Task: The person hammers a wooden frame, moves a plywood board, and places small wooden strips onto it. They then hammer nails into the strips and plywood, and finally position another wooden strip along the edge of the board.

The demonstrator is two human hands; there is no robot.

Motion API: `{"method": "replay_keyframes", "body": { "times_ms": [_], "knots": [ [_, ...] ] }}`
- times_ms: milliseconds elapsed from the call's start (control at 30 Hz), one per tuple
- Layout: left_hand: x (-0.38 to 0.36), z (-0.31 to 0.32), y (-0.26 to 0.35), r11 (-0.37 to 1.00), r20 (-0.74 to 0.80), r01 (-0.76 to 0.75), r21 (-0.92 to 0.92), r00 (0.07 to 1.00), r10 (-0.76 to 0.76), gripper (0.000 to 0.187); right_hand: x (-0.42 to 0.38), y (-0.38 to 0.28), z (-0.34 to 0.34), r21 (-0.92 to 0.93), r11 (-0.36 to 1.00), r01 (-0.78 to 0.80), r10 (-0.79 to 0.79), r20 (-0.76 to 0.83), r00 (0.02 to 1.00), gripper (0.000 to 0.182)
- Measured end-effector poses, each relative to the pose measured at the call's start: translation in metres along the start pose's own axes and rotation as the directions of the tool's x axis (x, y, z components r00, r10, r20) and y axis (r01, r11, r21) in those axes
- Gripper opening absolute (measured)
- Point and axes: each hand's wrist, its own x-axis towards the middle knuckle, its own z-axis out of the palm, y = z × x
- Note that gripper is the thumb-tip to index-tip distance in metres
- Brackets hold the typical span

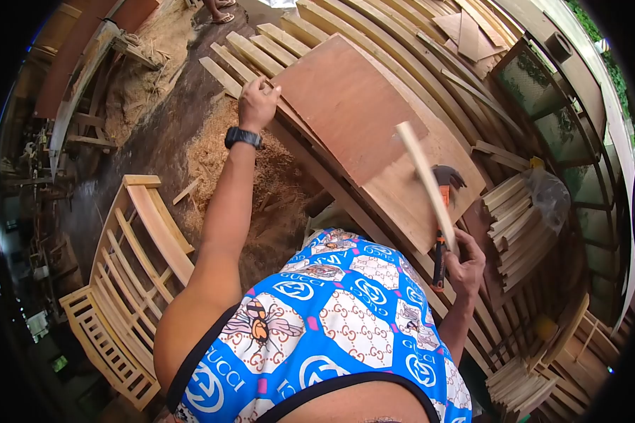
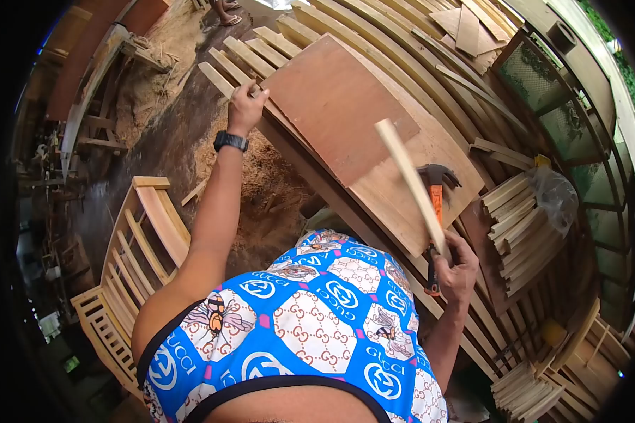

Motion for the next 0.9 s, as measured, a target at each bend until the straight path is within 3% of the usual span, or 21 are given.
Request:
{"method": "replay_keyframes", "body": {
  "times_ms": [33,67,100,133,167,367,433,500,700,733,767,800,833,900],
  "knots": [
    [0.014,0.003,-0.008,1.0,0.016,-0.007,0.013,1.0,0.007,0.056,0.001,0.004,0.003,-0.112,0.994,0.0,0.006,0.056,0.998,0.04],
    [0.028,0.006,-0.013,0.995,0.137,0.091,-0.031,0.987,-0.086,0.062,0.0,-0.001,0.007,-0.188,0.982,0.015,0.001,0.087,0.996,0.038],
    [0.035,0.013,-0.023,0.998,0.154,0.048,-0.029,0.987,-0.043,0.059,-0.001,-0.006,0.012,-0.264,0.964,0.024,0.006,0.112,0.994,0.036],
    [0.036,0.01,-0.018,0.997,0.185,0.071,-0.032,0.981,-0.064,0.057,-0.002,-0.003,0.016,-0.345,0.922,0.176,-0.153,0.092,0.984,0.033],
    [0.037,0.009,-0.012,0.995,0.22,0.094,-0.035,0.972,-0.084,0.055,-0.007,-0.001,0.016,-0.393,0.907,0.15,-0.126,0.086,0.988,0.032],
    [0.032,0.016,-0.017,0.999,0.069,0.04,-0.015,0.997,-0.039,0.045,-0.037,0.028,-0.005,-0.411,0.908,0.082,-0.047,0.096,0.994,0.036],
    [0.037,0.019,-0.025,0.994,0.094,0.051,-0.092,0.995,-0.042,0.046,-0.043,0.035,-0.007,-0.379,0.925,0.033,-0.013,0.055,0.998,0.04],
    [0.042,0.018,-0.029,0.99,0.15,0.086,-0.107,0.986,-0.069,0.049,-0.047,0.033,-0.012,-0.463,0.884,0.062,-0.033,0.07,0.997,0.041],
    [0.057,0.015,-0.05,0.975,0.241,0.108,-0.192,0.969,-0.06,0.04,-0.059,0.042,-0.013,-0.164,0.973,-0.16,0.151,-0.07,0.986,0.043],
    [0.064,0.016,-0.059,0.938,0.301,0.182,-0.294,0.949,-0.09,0.036,-0.058,0.048,-0.01,-0.277,0.959,-0.061,0.037,-0.09,0.995,0.043],
    [0.07,0.02,-0.065,0.885,0.362,0.257,-0.387,0.926,-0.11,0.033,-0.059,0.05,-0.01,-0.274,0.959,-0.07,0.044,-0.099,0.994,0.043],
    [0.07,0.015,-0.057,0.898,0.355,0.304,-0.318,0.916,-0.185,0.029,-0.058,0.042,-0.007,-0.373,0.928,-0.002,-0.032,-0.085,0.996,0.043],
    [0.078,0.017,-0.066,0.86,0.355,0.342,-0.378,0.912,-0.206,0.027,-0.057,0.038,-0.003,-0.468,0.882,0.065,-0.107,-0.064,0.992,0.042],
    [0.083,0.006,-0.065,0.786,0.346,0.385,-0.484,0.909,-0.233,0.024,-0.054,0.037,0.004,-0.417,0.906,0.064,-0.096,-0.056,0.994,0.042]
  ]
}}
